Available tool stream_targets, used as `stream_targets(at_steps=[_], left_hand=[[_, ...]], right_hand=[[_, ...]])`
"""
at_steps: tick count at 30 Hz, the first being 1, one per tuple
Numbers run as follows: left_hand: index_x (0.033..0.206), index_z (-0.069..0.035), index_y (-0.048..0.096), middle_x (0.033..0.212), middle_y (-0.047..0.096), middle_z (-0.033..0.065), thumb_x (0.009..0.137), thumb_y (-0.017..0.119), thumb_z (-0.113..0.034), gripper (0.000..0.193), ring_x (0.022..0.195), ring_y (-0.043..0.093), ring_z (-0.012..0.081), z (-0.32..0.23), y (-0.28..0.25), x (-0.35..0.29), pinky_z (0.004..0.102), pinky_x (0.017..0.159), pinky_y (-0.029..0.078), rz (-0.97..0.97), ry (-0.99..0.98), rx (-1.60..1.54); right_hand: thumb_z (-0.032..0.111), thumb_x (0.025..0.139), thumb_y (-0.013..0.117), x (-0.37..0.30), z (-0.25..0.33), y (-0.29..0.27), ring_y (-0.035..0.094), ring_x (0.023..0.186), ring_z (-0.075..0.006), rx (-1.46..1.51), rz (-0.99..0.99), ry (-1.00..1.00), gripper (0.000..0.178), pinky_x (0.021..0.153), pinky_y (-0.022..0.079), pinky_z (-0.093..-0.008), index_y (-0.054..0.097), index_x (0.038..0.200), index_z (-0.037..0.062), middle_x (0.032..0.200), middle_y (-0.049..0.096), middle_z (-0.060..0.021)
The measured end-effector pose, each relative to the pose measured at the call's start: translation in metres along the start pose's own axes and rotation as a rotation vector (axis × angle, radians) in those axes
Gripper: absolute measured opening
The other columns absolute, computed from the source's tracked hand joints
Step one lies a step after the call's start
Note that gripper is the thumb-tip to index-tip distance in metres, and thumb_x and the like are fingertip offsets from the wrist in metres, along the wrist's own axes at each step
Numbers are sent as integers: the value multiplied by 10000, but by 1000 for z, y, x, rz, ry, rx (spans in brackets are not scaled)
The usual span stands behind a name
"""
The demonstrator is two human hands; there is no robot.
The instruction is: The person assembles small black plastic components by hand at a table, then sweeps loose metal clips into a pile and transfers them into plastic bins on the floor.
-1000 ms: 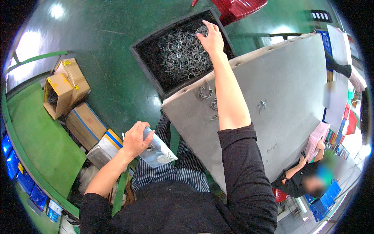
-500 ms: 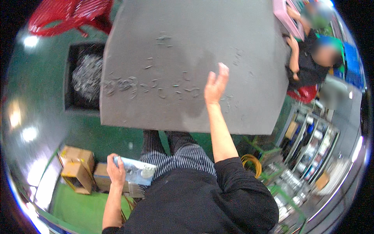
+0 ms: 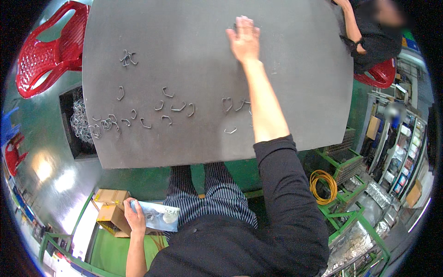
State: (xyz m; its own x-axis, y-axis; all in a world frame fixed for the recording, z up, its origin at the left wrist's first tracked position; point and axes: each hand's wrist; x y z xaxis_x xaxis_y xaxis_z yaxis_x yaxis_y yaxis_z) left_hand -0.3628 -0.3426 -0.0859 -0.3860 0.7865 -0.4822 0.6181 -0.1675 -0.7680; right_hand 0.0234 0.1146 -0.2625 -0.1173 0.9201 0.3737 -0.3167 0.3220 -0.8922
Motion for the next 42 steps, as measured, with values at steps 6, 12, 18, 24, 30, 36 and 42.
stream_targets(at_steps=[6, 12, 18, 24, 30, 36, 42], left_hand=[[924, 7, 471, 832, 505, 165, 863, 453, -146, 166, 768, 511, 307, -29, 15, -7, 373, 711, 409, -36, 53, 34], [929, 6, 478, 822, 509, 173, 866, 450, -142, 164, 757, 514, 317, -22, 15, -18, 375, 700, 413, -12, 26, 2], [914, 6, 478, 803, 503, 170, 872, 450, -146, 160, 748, 512, 318, -23, -2, -3, 371, 695, 414, -24, 143, 18], [919, 5, 482, 802, 514, 175, 867, 468, -149, 163, 746, 523, 329, 24, -38, 6, 380, 683, 418, -63, 106, 15], [949, 3, 489, 821, 532, 195, 858, 489, -170, 196, 758, 531, 358, 116, -95, 36, 399, 679, 418, -77, 24, 6], [956, -1, 490, 823, 531, 191, 855, 497, -173, 201, 769, 530, 353, 164, -137, 64, 394, 685, 415, -100, 74, 31], [943, -3, 487, 816, 521, 185, 855, 505, -188, 206, 761, 529, 335, 187, -145, 78, 388, 683, 416, -76, 4, -37]], right_hand=[[443, 819, 509, -65, 123, -21, 303, 1274, -295, 326, 140, -297, 555, 1048, 183, -485, 429, 1270, 130, 1334, 396, -88], [302, 886, 439, -176, -7, -143, 238, 1296, -322, -30, -5, 389, 438, 1038, 141, -511, 421, 1281, 114, 1358, 353, -121], [325, 876, 449, -244, 8, -127, 171, 1326, -324, -144, 109, 617, 542, 1035, 126, -540, 313, 1341, 82, 1425, 226, -135], [386, 871, 451, -163, 139, -53, 256, 1295, -306, -3, 68, 265, 538, 1037, 179, -508, 362, 1313, 92, 1374, 322, -133], [415, 875, 435, -61, 237, 19, 302, 1267, -311, 30, 30, 20, 517, 1029, 206, -505, 410, 1274, 88, 1340, 368, -145], [446, 870, 436, -20, 298, 56, 310, 1276, -224, 121, 131, -269, 500, 1053, 210, -427, 411, 1290, 176, 1349, 387, -27], [438, 846, 468, -75, 395, 47, 313, 1276, -224, 308, 333, -452, 489, 1062, 179, -450, 447, 1255, 171, 1346, 393, -29]])
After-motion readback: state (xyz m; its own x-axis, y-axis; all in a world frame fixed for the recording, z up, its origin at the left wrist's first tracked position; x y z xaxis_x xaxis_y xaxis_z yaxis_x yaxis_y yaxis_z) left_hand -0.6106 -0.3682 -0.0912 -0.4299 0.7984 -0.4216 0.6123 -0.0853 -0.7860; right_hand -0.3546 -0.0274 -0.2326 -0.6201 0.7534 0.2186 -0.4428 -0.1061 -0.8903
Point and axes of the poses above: each hand's wrist, its own x-axis towards the middle knuckle, its own y-axis out of the palm, z = x × y
